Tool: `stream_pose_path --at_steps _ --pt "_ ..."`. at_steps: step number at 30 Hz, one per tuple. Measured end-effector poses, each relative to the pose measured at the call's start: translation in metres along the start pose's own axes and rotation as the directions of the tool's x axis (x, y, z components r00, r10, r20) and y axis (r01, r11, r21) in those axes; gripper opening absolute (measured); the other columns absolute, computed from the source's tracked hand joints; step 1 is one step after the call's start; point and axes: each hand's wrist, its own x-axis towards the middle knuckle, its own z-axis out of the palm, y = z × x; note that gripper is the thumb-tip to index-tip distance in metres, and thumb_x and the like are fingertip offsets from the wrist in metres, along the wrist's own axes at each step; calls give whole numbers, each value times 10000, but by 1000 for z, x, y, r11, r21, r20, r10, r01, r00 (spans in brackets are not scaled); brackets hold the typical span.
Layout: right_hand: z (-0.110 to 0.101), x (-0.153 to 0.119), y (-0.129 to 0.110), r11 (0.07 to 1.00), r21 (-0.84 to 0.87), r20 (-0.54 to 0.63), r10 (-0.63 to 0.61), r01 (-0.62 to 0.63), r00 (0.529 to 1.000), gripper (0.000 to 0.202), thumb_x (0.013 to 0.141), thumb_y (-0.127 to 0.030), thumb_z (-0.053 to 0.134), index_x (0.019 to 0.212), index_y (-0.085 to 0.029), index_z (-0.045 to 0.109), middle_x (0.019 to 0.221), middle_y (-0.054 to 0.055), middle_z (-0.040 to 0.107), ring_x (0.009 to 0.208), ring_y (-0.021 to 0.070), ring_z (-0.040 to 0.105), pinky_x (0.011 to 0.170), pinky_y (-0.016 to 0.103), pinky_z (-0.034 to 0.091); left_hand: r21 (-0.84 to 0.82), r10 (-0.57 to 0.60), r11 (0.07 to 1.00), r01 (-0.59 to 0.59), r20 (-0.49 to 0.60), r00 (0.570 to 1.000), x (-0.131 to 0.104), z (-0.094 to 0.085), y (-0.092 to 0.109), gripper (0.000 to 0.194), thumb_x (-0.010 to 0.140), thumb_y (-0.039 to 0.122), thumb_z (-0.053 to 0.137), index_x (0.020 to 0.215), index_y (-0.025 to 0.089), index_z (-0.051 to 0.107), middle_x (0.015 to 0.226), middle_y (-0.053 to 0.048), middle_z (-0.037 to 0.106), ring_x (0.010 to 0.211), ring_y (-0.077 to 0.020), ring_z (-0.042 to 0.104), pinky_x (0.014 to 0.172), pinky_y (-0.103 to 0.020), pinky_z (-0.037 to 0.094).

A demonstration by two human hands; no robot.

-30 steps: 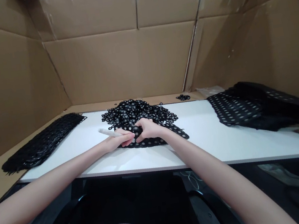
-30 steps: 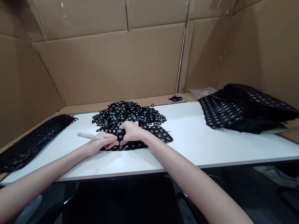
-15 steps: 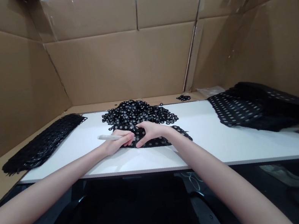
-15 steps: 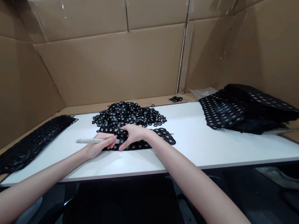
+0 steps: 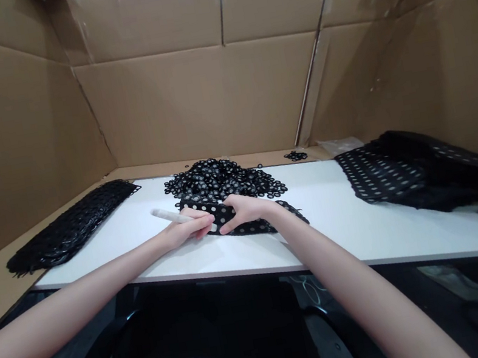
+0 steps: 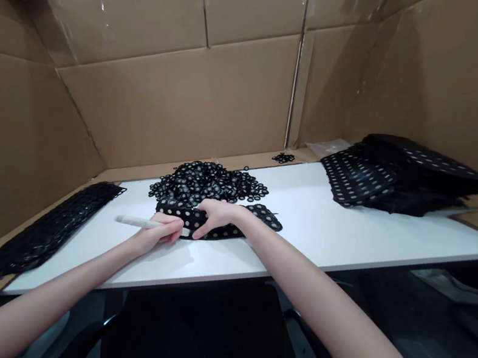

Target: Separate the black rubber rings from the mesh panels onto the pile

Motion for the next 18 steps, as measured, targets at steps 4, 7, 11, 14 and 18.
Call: stream_pose_path --at_steps 4,7,11,14,18 --pt "-1 1 -1 999 11 40 34 -35 999 652 503 -611 768 973 -183 623 979 58 615 947 288 587 783 379 495 36 10 999 -10 0 1000 0 2 5 453 906 393 431 539 134 489 488 16 429 481 -76 340 502 -243 267" --pt "-1 1 -2 999 26 44 23 -24 999 636 508 -595 770 958 -176 608 988 59 604 942 276 575 776 368 489 46 17 999 -17 -2 1000 0 2 7 451 911 392 425 548 136 501 477 20 417 482 -79 348 507 -243 276" --pt "-2 0 -3 999 40 39 5 -7 999 633 502 -576 779 952 -170 597 1002 61 594 924 261 570 760 352 484 13 -3 1000 3 5 1000 1 2 5 460 898 417 444 537 138 500 465 19 419 463 -78 343 480 -247 248" --pt "-3 -1 -4 999 50 32 -5 3 999 627 486 -576 783 931 -173 602 980 55 595 887 260 570 739 362 484 -2 -26 1000 26 11 1000 1 1 4 467 886 438 453 532 139 500 464 16 428 453 -77 335 466 -250 229" --pt "-2 0 -4 999 50 27 -17 16 999 612 490 -592 771 902 -171 606 955 55 593 877 264 572 738 371 483 5 -44 999 44 45 998 4 1 4 480 870 455 468 506 142 478 462 15 416 453 -75 325 464 -254 219"
